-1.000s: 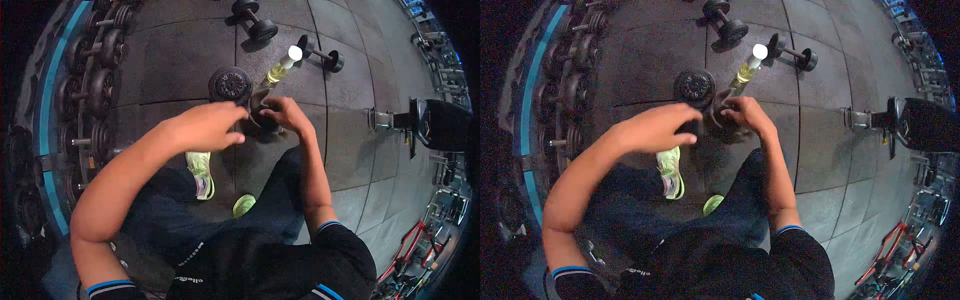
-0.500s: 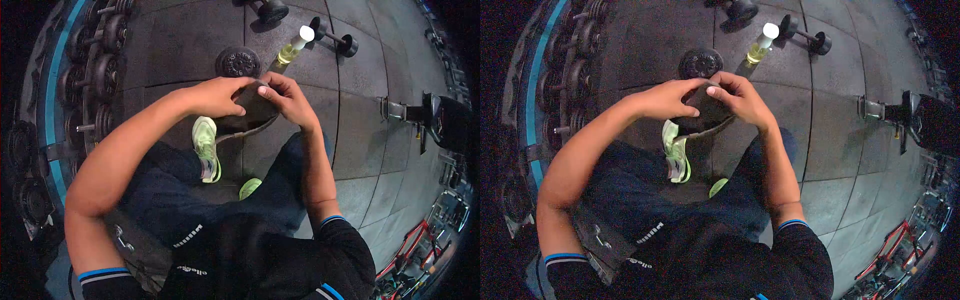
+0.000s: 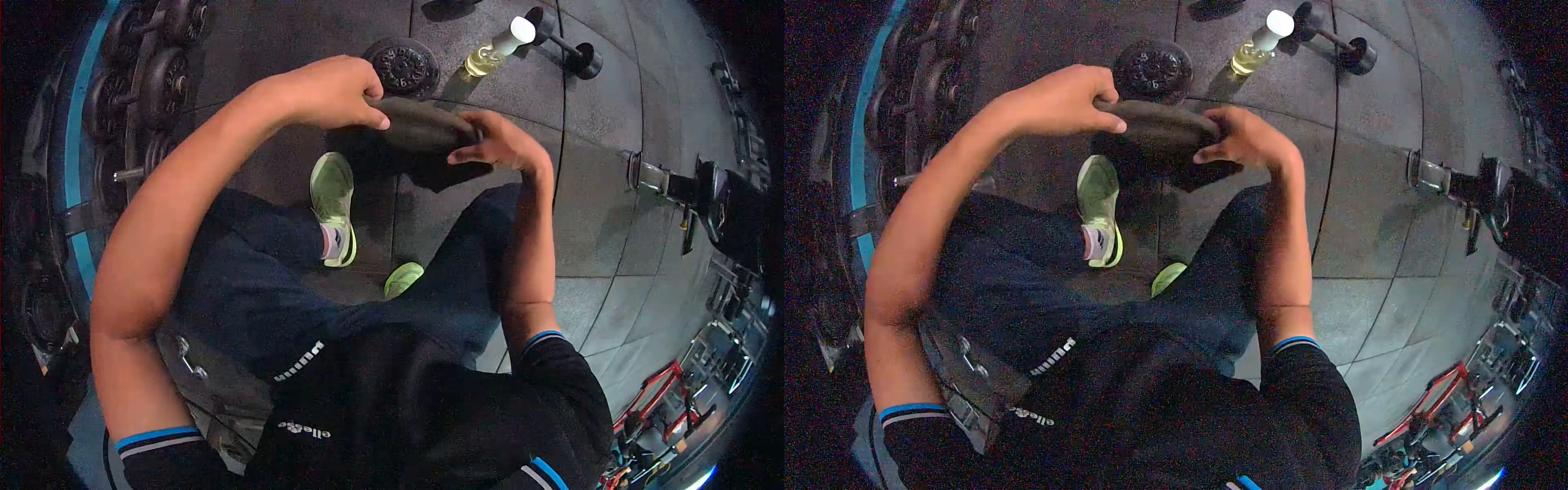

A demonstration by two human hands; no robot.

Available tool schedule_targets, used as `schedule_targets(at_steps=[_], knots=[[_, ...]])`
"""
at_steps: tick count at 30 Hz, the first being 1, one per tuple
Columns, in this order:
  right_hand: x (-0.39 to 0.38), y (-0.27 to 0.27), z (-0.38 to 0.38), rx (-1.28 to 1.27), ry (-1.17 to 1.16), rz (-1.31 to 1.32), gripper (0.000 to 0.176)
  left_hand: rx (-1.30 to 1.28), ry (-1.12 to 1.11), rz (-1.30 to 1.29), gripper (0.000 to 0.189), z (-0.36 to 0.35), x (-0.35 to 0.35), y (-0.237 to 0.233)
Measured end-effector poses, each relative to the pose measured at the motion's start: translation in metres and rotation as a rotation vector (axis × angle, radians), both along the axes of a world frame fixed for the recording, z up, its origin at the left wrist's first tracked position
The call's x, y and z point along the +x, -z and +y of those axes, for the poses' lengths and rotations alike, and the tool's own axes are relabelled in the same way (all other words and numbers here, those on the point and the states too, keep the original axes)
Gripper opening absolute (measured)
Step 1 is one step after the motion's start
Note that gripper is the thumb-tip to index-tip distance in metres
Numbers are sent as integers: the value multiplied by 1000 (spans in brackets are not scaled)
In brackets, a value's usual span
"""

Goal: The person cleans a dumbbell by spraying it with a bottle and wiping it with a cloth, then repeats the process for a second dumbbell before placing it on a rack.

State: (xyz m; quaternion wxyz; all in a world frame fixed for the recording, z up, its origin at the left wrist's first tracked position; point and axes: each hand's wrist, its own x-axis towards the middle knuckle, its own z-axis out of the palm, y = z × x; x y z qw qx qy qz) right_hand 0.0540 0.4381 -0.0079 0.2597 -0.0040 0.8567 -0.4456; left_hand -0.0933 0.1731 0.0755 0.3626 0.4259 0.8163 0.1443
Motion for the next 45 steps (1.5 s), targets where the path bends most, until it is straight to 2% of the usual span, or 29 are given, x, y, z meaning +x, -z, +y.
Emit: schedule_targets(at_steps=[2, 4, 6, 7, 8, 9, 10, 11, 12, 13, 14, 16, 19, 21, 22, 23, 26, 27, 28, 30, 32, 33, 35, 36, 37, 40, 41, 44, 45], knots=[[1, 12, 15, -63, 19, 105, 54, -60, -4, -9, 36, -1, -6, -10], [-12, -14, 23, -206, 70, 130, 52, -190, 55, -36, 42, -1, -22, -25], [-37, -20, 42, -207, 168, 297, 47, -49, 14, 2, 42, -10, -46, -10], [-53, -33, 40, -56, 171, 470, 45, 12, -24, 121, 45, -16, -62, 4], [-76, -24, 37, 143, 229, 590, 46, -48, -34, 120, 46, -10, -80, 13], [-92, -18, 32, 271, 269, 777, 47, 5, -74, 95, 46, -9, -102, 34], [-107, -2, 24, 574, 297, 842, 55, 54, -116, 61, 46, -14, -117, 62], [-113, -11, -1, 661, 334, 817, 56, 64, -134, 85, 45, -22, -128, 90], [-117, 1, -19, 521, 319, 964, 52, 73, -158, 107, 45, -34, -135, 121], [-124, 28, -33, 499, 335, 925, 54, 80, -184, 133, 44, -43, -134, 142], [-125, 58, -44, 490, 229, 1011, 66, 85, -164, 151, 46, -47, -128, 150], [-106, 95, -84, 641, 212, 830, 73, 92, -114, 209, 49, -43, -113, 151], [-96, 99, -108, 625, 312, 862, 73, 111, -242, 51, 57, -31, -96, 161], [-91, 111, -116, 637, 283, 899, 69, 199, -359, -139, 68, -26, -86, 188], [-86, 114, -117, 650, 270, 912, 68, 244, -406, -253, 74, -22, -80, 186], [-81, 118, -118, 628, 278, 911, 61, 226, -398, -209, 81, -20, -79, 183], [-71, 120, -106, 571, 181, 910, 58, 279, -499, -285, 74, -12, -90, 212], [-73, 118, -100, 569, 151, 912, 60, 262, -404, -122, 79, -11, -86, 197], [-82, 113, -92, 515, 136, 917, 60, 257, -362, -108, 80, -11, -81, 192], [-100, 106, -78, 404, 102, 911, 61, 297, -467, -167, 78, -11, -76, 192], [-107, 103, -79, 420, 185, 925, 76, 340, -502, -278, 77, -11, -79, 190], [-103, 101, -85, 420, 230, 930, 81, 362, -518, -335, 77, -8, -82, 189], [-94, 107, -95, 496, 280, 904, 97, 588, -712, -739, 73, 5, -83, 199], [-85, 111, -102, 531, 333, 876, 97, 693, -808, -953, 72, 11, -79, 206], [-75, 114, -110, 566, 385, 846, 98, 746, -771, -1091, 60, 16, -80, 207], [-51, 124, -120, 586, 470, 779, 100, 683, -647, -1300, 51, 19, -99, 195], [-50, 125, -117, 595, 473, 771, 100, 567, -583, -1213, 55, 18, -102, 196], [-71, 115, -103, 572, 424, 784, 94, 636, -521, -991, 58, 22, -84, 205], [-88, 113, -94, 541, 391, 804, 92, 614, -518, -996, 61, 20, -82, 198]])
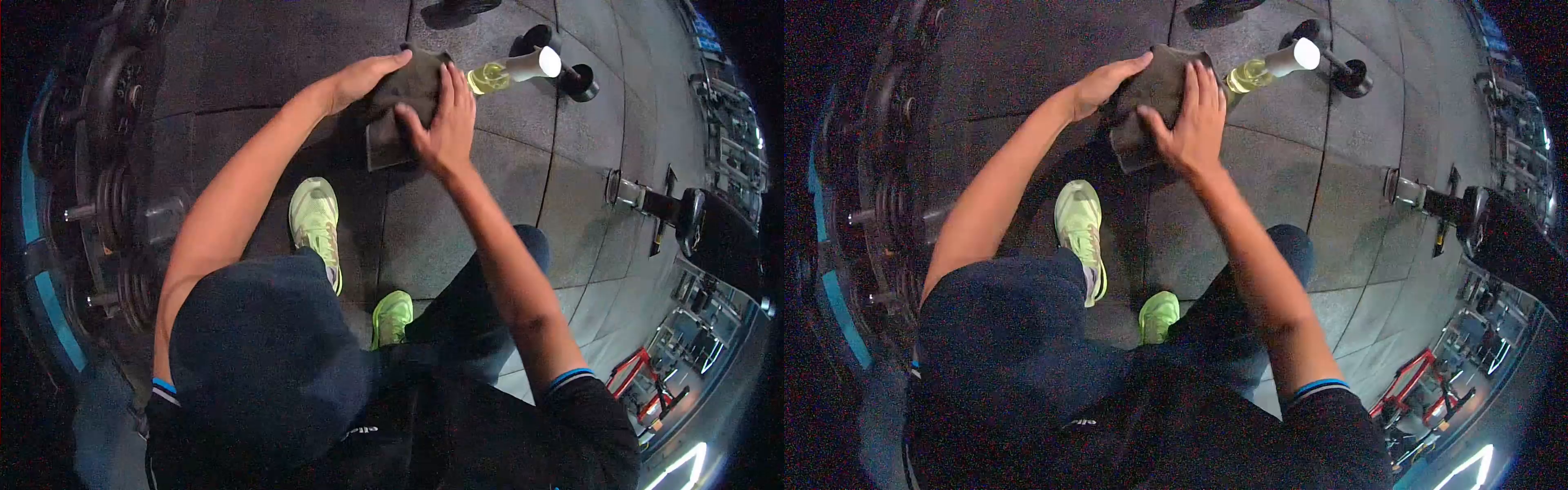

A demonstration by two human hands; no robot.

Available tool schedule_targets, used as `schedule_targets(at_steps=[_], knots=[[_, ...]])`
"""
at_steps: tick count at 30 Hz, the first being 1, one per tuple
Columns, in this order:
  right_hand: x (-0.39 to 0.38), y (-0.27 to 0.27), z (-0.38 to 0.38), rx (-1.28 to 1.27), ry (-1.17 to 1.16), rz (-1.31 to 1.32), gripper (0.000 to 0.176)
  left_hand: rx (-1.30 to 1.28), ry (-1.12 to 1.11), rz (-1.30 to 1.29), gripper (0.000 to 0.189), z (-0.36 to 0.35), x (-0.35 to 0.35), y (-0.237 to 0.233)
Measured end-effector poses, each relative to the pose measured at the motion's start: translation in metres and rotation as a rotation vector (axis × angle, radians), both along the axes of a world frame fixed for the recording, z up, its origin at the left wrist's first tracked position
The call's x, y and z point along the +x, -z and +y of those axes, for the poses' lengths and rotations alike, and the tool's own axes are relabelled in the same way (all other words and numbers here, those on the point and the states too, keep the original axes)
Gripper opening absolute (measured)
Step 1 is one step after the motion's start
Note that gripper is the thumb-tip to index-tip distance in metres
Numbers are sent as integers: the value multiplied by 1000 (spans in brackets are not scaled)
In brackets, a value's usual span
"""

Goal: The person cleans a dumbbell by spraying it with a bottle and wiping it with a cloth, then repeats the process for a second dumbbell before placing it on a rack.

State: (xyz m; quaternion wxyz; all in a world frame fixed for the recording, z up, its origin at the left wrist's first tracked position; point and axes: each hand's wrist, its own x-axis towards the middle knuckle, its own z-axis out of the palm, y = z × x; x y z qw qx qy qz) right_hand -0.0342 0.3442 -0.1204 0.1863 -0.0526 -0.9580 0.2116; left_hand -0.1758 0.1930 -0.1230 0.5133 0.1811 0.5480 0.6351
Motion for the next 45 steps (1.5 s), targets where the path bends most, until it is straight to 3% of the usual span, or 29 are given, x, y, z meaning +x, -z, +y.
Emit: schedule_targets(at_steps=[3, 5, 7, 11, 15, 16, 23, 26, 27, 28, 29, 30, 33, 37, 38, 40, 43, 45], knots=[[-40, 3, 12, 52, -134, 39, 74, 62, -92, -244, 58, -6, -7, 7], [-54, 2, 8, 108, -259, 76, 61, 227, -179, -269, 49, -18, -8, 2], [-57, 0, 0, 152, -410, 108, 51, 431, -47, -457, 44, -29, -20, 10], [-36, 5, 12, 76, -580, 135, 52, 107, -234, -469, 53, -24, -10, 0], [-27, -21, 27, 185, -703, 32, 67, 286, -144, -535, 62, -12, -5, -1], [-24, -24, 28, 242, -709, -12, 83, 264, -158, -474, 63, -13, -5, -7], [-16, -9, -32, 235, -67, -11, 98, 180, -147, -430, 73, -16, -11, -4], [-8, 4, -36, 347, -252, 11, 67, 138, -163, -121, 73, -10, -11, -3], [-6, 5, -36, 401, -327, 14, 60, 115, -143, -137, 64, -9, -12, 0], [0, 6, -35, 278, -423, -15, 47, 93, -124, -154, 55, -10, -12, 3], [4, 6, -34, 306, -429, -19, 48, 70, -108, -172, 46, -11, -11, 6], [8, 9, -35, 332, -435, -22, 49, -114, -249, 96, 53, -6, 0, 9], [28, 13, -44, 314, -346, -97, 57, -362, -86, 204, 59, -9, -13, 23], [72, -2, -40, 253, -284, -288, 67, -561, -132, 524, 71, -8, -7, -5], [78, -1, -36, 266, -292, -304, 67, -401, -51, 465, 83, -11, -22, 21], [67, -8, -29, 306, -350, -304, 73, -160, -317, 436, 86, -3, -3, 28], [22, -19, -30, 282, -419, -213, 80, 13, -255, -50, 82, -14, -2, 17], [-8, -12, -31, 251, -363, -135, 87, 70, -329, -151, 76, -16, -7, 23]])
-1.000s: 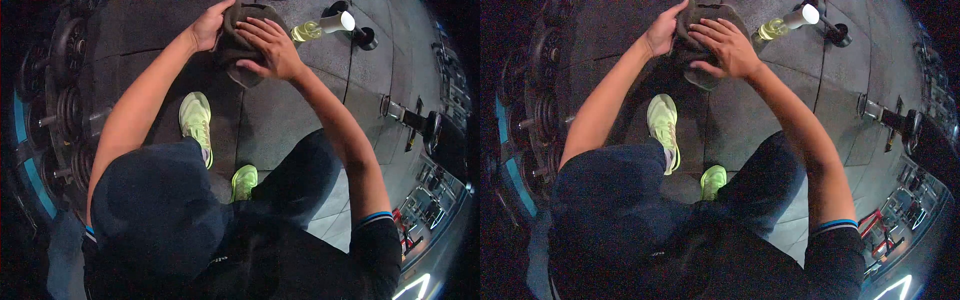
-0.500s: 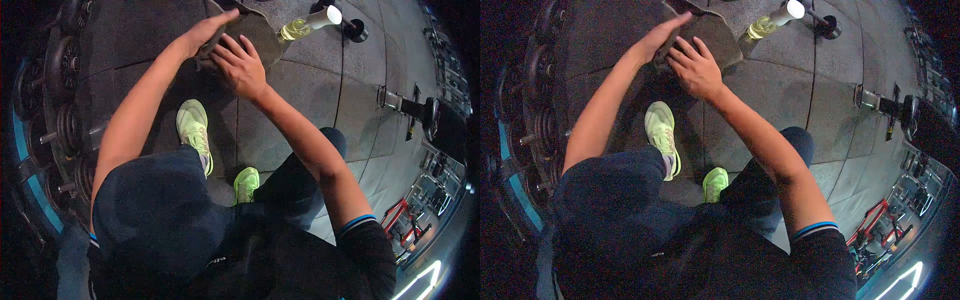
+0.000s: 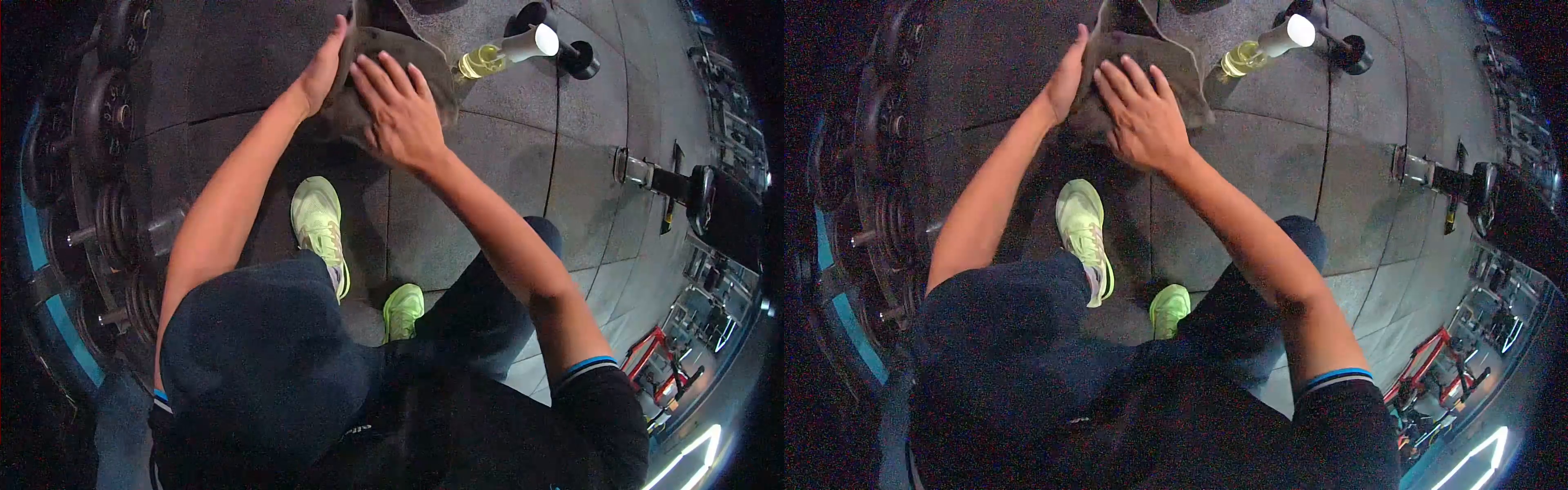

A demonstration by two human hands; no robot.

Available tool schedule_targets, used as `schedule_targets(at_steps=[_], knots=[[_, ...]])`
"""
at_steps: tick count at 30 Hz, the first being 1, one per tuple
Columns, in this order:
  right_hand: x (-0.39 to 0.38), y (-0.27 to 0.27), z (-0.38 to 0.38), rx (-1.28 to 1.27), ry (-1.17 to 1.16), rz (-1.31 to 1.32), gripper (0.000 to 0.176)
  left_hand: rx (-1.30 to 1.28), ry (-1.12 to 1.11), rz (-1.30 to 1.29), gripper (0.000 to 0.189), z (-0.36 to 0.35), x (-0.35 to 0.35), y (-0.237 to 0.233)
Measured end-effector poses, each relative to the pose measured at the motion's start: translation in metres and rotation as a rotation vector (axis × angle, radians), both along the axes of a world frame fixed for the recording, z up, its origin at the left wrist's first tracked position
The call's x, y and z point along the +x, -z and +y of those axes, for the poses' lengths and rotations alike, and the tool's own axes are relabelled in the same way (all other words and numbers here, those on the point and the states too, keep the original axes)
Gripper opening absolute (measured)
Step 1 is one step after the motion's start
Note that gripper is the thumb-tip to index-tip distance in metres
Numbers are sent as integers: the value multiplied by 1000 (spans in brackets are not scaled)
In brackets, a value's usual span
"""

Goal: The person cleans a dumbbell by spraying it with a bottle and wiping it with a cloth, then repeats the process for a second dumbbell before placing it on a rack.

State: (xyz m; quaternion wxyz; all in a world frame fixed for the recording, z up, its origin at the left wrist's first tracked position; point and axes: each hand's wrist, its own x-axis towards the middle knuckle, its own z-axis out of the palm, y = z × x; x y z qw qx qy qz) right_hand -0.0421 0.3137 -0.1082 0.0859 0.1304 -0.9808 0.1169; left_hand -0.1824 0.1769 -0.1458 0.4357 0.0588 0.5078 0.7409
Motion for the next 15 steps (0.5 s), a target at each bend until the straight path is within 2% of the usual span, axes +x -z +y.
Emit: schedule_targets(at_steps=[1, 2, 4, 5, 7, 9, 11, 14, 15], knots=[[-8, -2, 0, -79, 32, 6, 87, 83, -93, 0, 73, 4, 3, 4], [-12, -2, 1, -160, 67, 10, 88, 76, -89, -40, 71, 5, 1, 7], [-8, 0, -1, -130, 186, 54, 94, 66, -77, -124, 68, 9, 0, 14], [2, 0, -6, -131, 284, 64, 95, 51, -71, -123, 58, 10, -4, 21], [16, 1, -13, -114, 424, 33, 101, -14, -4, -109, 52, 11, -10, 31], [29, -2, -14, -143, 443, 24, 101, -142, 85, -64, 42, 4, -13, 26], [33, -5, -6, -172, 446, 20, 98, -156, 16, 78, 38, 5, 0, 14], [28, 5, 23, -209, 382, 54, 102, -91, 102, 17, 33, -1, -3, 23], [24, 5, 27, -272, 367, 108, 86, -55, 164, -50, 31, -3, -8, 32]])
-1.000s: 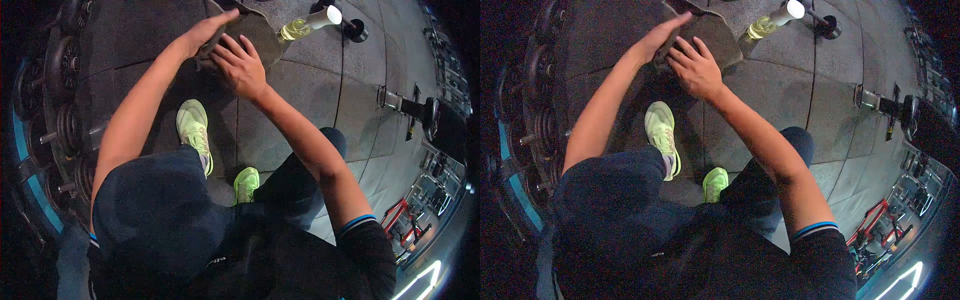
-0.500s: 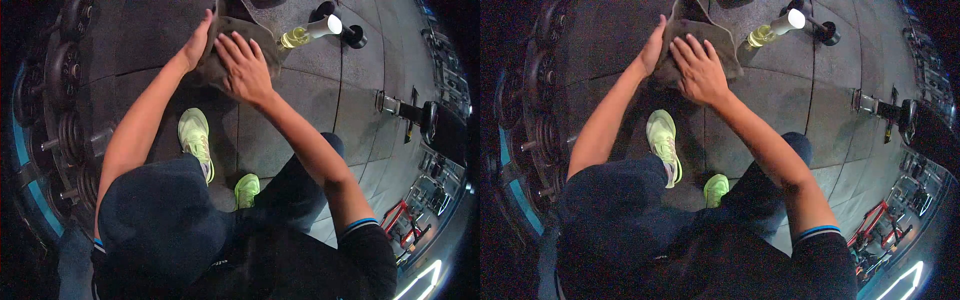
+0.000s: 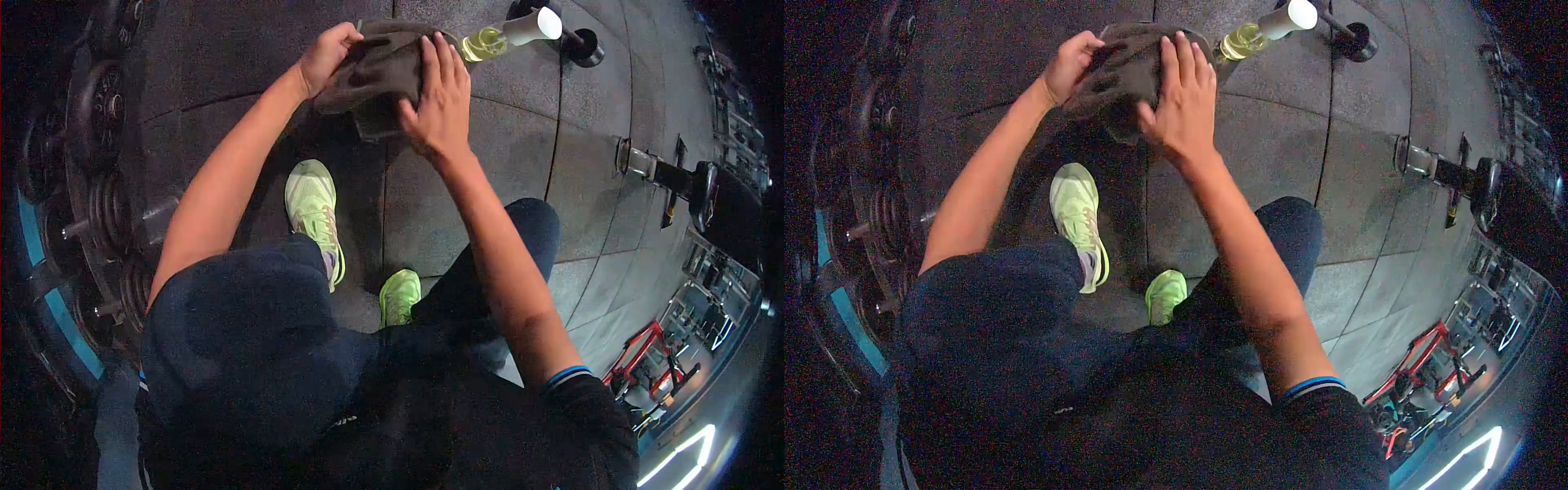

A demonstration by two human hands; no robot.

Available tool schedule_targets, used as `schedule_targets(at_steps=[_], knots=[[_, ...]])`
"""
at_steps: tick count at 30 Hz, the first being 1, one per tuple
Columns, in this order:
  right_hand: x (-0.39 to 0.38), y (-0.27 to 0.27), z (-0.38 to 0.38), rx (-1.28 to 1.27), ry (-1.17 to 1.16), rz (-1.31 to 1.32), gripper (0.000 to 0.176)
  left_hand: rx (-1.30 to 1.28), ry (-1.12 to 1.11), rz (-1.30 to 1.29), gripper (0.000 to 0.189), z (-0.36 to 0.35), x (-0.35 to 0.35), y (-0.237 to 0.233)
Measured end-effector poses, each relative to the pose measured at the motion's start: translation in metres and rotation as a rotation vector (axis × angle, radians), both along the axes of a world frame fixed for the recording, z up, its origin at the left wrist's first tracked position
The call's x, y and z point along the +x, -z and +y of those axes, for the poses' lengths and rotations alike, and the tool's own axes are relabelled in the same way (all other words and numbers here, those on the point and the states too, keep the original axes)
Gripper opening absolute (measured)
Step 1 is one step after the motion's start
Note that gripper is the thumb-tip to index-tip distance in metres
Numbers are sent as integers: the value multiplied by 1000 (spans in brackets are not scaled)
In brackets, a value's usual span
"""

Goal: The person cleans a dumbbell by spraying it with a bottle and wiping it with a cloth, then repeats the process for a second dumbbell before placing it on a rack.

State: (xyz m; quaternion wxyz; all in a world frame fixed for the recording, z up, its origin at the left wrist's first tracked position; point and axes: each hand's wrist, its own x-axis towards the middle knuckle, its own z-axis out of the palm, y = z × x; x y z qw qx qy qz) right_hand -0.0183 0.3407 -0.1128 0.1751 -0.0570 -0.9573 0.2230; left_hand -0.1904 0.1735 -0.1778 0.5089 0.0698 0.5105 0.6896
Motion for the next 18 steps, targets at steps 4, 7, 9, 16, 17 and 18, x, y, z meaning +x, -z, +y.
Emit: schedule_targets(at_steps=[4, 7, 9, 16, 17, 18], knots=[[-11, 12, 16, -179, -50, 120, 69, 1, 64, -100, 33, -1, 4, -11], [-16, 5, 10, -163, -119, 82, 71, -61, -135, 191, 38, 7, 26, -20], [-16, 3, 2, -110, -185, 41, 78, -171, -157, 267, 43, 11, 17, 6], [42, 6, -19, -139, -20, -66, 90, -195, -85, 732, 45, 28, 8, 26], [41, 6, -16, -124, -33, -60, 89, -116, -181, 673, 45, 33, 23, 0], [37, 4, -12, -109, -49, -56, 89, -94, -153, 590, 47, 32, 25, 1]])
